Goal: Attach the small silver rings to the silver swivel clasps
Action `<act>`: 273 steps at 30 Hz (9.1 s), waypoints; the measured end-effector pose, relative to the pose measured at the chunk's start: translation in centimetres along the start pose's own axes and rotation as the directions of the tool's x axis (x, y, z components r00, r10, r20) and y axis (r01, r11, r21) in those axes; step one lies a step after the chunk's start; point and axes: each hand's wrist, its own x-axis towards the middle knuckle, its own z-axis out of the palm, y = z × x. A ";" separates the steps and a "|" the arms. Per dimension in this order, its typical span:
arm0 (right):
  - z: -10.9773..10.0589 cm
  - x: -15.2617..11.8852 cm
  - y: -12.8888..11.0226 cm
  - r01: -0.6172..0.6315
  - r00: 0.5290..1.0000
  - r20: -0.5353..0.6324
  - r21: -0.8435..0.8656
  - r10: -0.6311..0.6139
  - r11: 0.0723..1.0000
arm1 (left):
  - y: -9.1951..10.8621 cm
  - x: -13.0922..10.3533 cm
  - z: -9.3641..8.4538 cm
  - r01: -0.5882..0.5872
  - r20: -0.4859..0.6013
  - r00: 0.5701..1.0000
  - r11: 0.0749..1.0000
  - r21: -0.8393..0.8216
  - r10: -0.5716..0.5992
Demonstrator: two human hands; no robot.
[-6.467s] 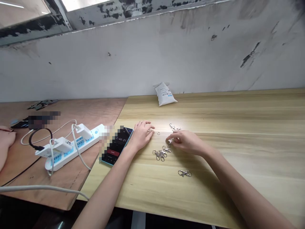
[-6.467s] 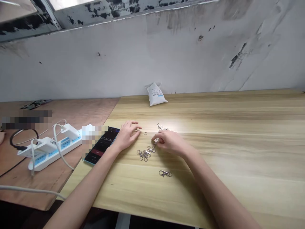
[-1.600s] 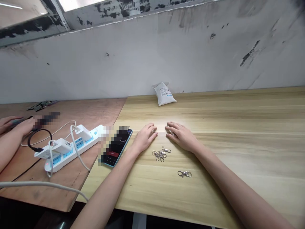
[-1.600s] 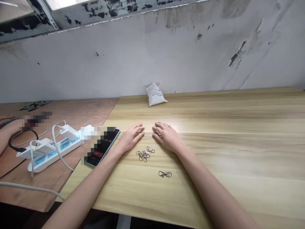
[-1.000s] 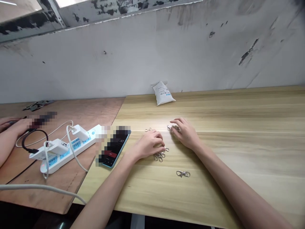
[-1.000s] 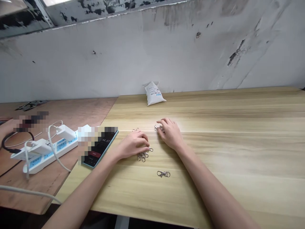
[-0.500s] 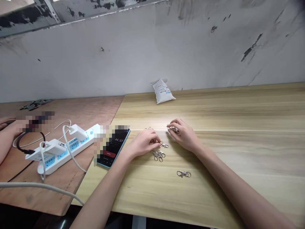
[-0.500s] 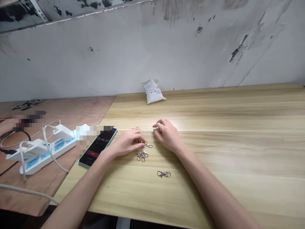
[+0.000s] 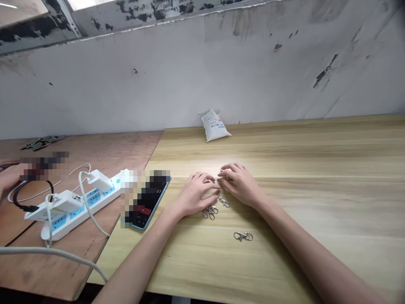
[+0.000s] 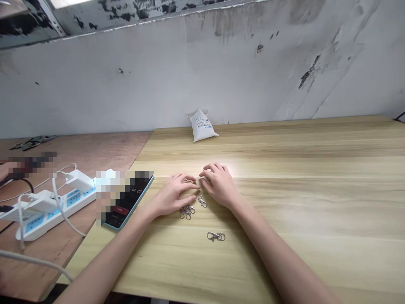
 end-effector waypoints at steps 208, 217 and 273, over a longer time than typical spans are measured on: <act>0.3 0.0 -3.7 0.157 0.983 -0.116 0.098 -0.146 0.983 | -2.2 -0.8 -2.3 0.082 -0.082 0.994 0.989 0.121 -0.072; 0.7 0.0 -3.1 0.015 0.998 -0.060 0.224 -0.002 0.975 | -1.1 -0.5 -2.4 0.082 -0.211 0.975 0.994 0.069 -0.066; 0.7 0.1 -4.7 0.063 0.997 0.025 0.279 -0.072 0.958 | 0.2 -0.2 -1.8 0.154 -0.394 0.916 0.975 0.161 -0.079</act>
